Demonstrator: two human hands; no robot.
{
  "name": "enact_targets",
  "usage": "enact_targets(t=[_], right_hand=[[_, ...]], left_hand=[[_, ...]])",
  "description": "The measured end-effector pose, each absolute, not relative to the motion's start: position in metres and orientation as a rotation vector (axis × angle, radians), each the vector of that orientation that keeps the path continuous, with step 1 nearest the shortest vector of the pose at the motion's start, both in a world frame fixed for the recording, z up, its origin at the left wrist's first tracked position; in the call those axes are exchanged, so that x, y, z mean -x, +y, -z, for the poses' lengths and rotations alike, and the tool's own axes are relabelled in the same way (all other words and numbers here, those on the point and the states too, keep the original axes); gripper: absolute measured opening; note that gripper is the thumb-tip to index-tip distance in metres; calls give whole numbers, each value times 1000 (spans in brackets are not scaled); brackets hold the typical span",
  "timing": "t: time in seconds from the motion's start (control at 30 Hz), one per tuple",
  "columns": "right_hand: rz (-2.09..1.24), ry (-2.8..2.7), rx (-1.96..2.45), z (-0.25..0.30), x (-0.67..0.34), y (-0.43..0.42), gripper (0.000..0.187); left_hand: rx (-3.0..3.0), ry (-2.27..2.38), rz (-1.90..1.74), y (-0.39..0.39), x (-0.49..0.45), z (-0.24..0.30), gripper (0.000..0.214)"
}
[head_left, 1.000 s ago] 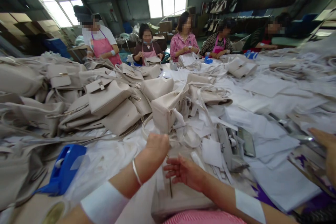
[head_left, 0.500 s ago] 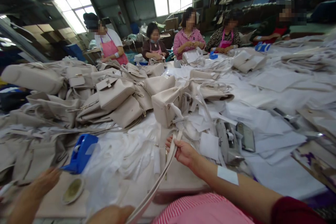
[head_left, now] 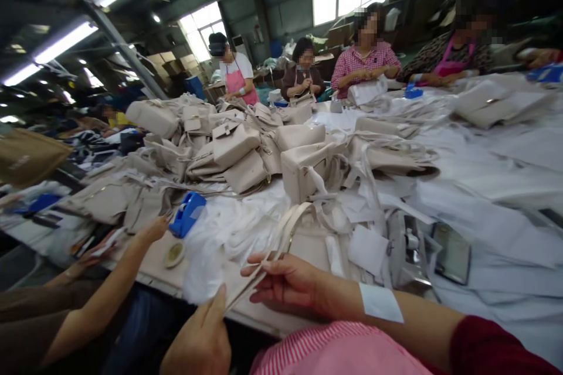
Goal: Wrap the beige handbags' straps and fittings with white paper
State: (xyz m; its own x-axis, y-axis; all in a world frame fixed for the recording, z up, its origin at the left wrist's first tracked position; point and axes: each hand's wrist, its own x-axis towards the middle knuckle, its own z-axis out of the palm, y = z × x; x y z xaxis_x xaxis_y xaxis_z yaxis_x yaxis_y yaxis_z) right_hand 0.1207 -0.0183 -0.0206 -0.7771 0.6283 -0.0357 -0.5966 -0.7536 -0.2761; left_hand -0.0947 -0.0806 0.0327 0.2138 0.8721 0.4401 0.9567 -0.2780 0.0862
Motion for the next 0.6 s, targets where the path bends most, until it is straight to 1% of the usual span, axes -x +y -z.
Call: enact_targets(t=[0.07,0.17,0.23,0.3,0.33,0.4,0.5,0.6], right_hand=[[-2466,-371,162,13,-124,-28,42],[-2437,-424,229,8,-134,-31,39],[-2402,-495,305,3,-142,-25,36],[-2338,-572,394,-3,-152,-15,34],[-2296,-600,443,-6,-157,-8,32],[-2197,-639,536,-13,-168,7,29],[-2039,-628,588,-16,-182,25,25],[-2032,-649,504,-11,-186,26,32]], left_hand=[[2354,-2052,754,-114,66,-29,38],[2548,-2748,1219,-130,30,-34,54],[2604,-3071,1566,-129,17,-37,50],[2652,-3177,1748,-125,12,-34,41],[2691,-3205,1757,-123,12,-32,37],[2792,-3312,1658,-118,14,-25,33],[2752,-3436,1599,-102,15,-17,29],[2632,-3435,1693,-81,7,-16,28]])
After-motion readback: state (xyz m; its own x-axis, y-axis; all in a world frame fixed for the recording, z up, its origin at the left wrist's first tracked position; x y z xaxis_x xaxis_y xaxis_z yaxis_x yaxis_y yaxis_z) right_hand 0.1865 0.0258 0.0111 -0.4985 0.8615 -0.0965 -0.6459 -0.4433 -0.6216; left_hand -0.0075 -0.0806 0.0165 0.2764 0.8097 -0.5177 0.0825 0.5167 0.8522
